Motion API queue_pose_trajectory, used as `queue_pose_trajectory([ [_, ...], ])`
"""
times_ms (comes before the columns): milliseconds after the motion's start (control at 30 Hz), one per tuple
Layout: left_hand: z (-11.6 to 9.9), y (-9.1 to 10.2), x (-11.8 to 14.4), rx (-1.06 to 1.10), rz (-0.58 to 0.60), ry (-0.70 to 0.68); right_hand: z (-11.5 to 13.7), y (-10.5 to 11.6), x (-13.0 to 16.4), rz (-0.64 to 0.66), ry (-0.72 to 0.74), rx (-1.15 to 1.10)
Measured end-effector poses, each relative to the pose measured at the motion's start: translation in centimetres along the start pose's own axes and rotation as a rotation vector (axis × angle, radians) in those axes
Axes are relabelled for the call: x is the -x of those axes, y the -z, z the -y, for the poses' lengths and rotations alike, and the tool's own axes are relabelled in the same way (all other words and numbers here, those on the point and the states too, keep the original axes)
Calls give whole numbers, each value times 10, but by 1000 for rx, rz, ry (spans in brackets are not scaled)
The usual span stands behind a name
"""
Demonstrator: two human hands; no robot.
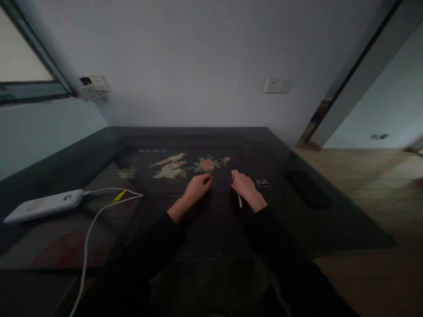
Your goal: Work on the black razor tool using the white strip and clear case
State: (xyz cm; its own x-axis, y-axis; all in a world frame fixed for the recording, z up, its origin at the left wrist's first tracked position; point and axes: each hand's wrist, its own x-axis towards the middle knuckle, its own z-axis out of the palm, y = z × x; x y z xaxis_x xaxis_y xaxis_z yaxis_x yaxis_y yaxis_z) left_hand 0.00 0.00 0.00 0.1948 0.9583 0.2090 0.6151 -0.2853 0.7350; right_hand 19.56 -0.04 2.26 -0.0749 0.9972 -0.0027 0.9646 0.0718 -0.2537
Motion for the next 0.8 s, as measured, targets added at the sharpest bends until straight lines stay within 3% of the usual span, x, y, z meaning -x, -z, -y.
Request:
queue_pose_trajectory([
  [333, -4, 1, 4, -188, 33, 1, 10, 3, 3, -9, 46, -46],
  [800, -13, 4, 4, -12, 61, 82, 33, -12, 8, -116, 389, -320],
])
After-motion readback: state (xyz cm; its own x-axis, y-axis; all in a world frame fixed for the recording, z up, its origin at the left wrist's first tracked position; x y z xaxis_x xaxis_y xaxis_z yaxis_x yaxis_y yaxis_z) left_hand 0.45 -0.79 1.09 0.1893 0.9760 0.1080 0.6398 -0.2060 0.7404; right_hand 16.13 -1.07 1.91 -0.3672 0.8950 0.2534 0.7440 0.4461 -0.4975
